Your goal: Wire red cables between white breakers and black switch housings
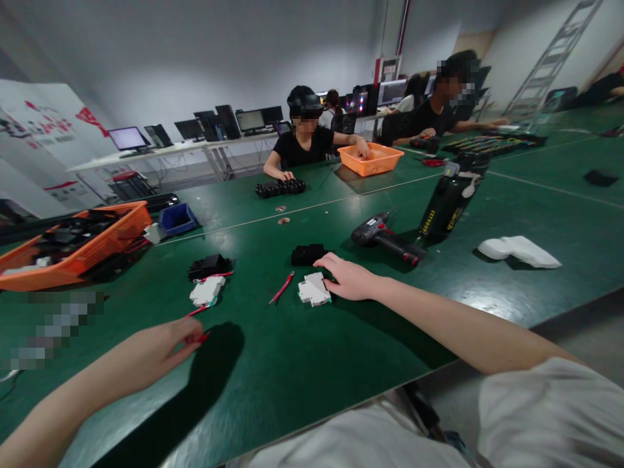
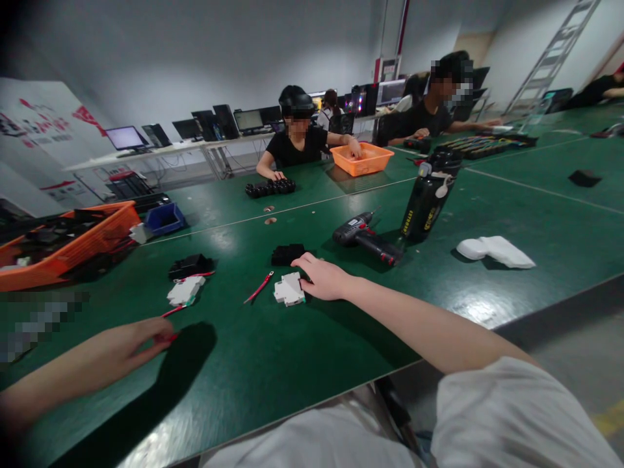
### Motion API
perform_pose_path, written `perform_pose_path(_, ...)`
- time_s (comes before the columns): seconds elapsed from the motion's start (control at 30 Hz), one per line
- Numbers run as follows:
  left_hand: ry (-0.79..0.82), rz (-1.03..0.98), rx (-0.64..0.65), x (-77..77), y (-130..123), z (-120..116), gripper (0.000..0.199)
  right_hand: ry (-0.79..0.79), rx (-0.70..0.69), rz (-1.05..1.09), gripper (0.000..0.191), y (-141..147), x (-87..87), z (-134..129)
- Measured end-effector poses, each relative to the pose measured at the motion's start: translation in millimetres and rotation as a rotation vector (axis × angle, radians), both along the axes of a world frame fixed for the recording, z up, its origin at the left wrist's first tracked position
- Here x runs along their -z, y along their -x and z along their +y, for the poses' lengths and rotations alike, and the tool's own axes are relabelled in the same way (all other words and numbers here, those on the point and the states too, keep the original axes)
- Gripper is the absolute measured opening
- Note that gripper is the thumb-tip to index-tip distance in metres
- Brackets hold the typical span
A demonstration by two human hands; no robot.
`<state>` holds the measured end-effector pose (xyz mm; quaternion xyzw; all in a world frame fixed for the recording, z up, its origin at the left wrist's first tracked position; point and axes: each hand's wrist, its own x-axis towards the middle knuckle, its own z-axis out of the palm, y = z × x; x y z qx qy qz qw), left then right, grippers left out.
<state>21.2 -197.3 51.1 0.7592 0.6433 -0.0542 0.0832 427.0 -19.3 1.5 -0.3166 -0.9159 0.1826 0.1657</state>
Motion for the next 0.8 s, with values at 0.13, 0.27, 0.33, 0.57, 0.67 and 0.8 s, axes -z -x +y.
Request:
perform_pose_path(0.13,-0.037,0.007,0.394,-24.5,-74,70,0.027,-0.001,-0.003,-0.015,0.044,-1,-0.6,0)
perform_pose_path(0.27,-0.416,0.185,0.675,-30.6,-121,96,0.027,-0.035,-0.027,-0.011,0.044,-2,0.5,0)
perform_pose_path(0.33,-0.513,0.235,0.798,-26.6,-132,101,0.031,-0.055,-0.029,-0.013,0.045,-3,1.5,-1)
perform_pose_path(0.57,-0.486,0.238,0.977,13.0,-133,99,0.027,-0.057,-0.053,-0.015,0.042,-4,1.2,0)
perform_pose_path(0.67,-0.444,0.144,0.91,20.5,-119,101,0.03,-0.05,-0.054,-0.014,0.042,-5,1.6,1)
perform_pose_path(0.8,-0.52,0.102,0.467,17.3,-84,122,0.033,-0.039,-0.056,-0.015,0.043,-6,3.8,2)
